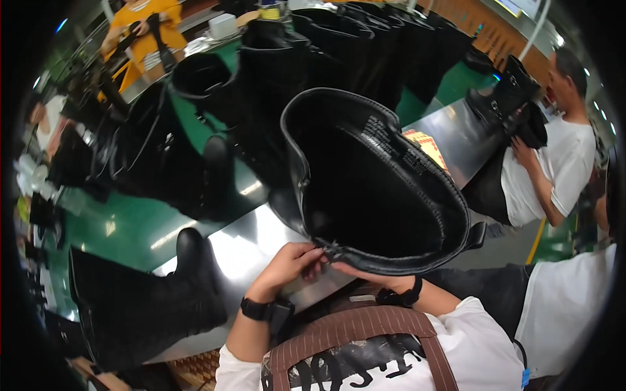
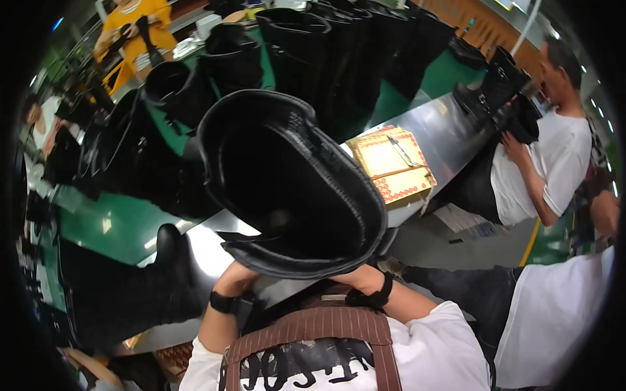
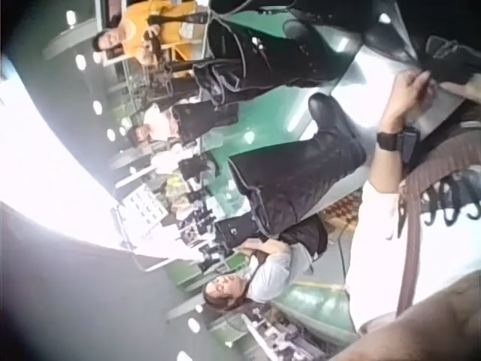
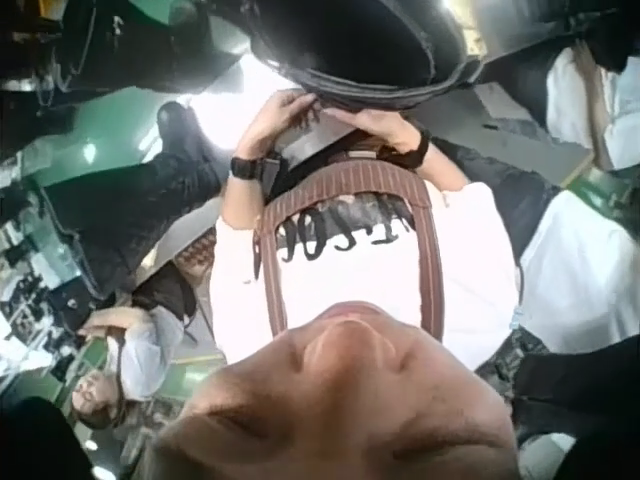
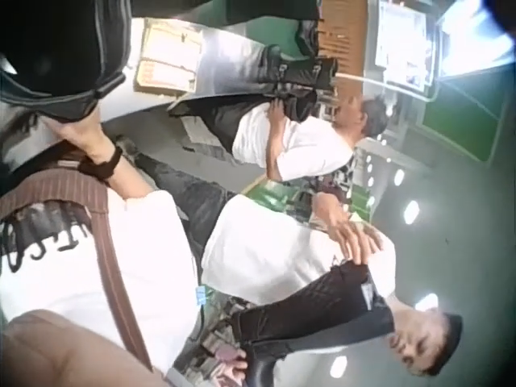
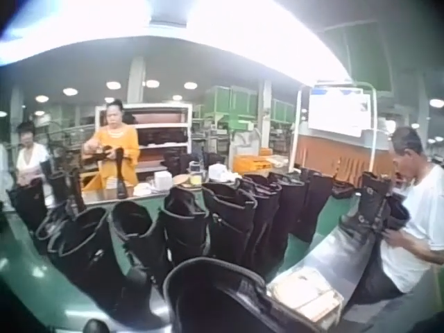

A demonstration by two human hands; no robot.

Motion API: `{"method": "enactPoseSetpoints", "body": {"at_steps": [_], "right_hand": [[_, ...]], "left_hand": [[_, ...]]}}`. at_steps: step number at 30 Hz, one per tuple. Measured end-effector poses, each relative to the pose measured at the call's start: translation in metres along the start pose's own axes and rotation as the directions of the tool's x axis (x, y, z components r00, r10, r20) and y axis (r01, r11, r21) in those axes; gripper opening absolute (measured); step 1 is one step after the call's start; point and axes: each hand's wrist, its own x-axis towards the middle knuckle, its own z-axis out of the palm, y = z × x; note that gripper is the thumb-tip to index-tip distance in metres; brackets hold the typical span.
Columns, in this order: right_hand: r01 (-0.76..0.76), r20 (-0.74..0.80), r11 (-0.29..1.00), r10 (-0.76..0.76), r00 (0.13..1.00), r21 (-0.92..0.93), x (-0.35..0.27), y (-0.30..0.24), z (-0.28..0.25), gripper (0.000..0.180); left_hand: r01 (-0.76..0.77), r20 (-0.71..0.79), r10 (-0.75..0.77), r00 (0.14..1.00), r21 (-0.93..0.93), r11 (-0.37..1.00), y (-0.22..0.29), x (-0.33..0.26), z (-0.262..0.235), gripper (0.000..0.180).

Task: The recorder is inspecting and cleaning black boots on an assembly line.

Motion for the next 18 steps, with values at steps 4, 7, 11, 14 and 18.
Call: {"method": "enactPoseSetpoints", "body": {"at_steps": [4,7,11,14,18], "right_hand": [[0.123,-0.106,0.871,-0.196,0.975,-0.476,0.001,-0.026,0.008,0.035],[0.184,-0.162,0.811,-0.322,0.933,-0.555,-0.002,-0.035,0.000,0.035],[0.264,0.148,0.306,-0.353,0.924,-0.915,0.002,-0.020,-0.013,0.043],[-0.002,-0.037,0.865,-0.019,0.999,-0.502,0.005,-0.029,-0.014,0.049],[0.428,0.070,0.432,-0.634,0.770,-0.794,-0.017,-0.124,0.003,0.080]], "left_hand": [[0.088,0.112,-0.084,0.990,-0.035,0.995,-0.005,0.020,0.003,0.030],[0.123,0.191,-0.105,0.976,-0.083,0.989,0.006,0.019,0.009,0.032],[-0.172,0.239,0.257,0.936,-0.327,0.929,0.044,-0.007,0.017,0.032],[-0.255,0.212,0.281,0.936,-0.141,0.957,0.076,-0.026,0.017,0.033],[-0.190,0.167,0.208,0.964,-0.120,0.974,0.095,-0.024,0.023,0.033]]}}
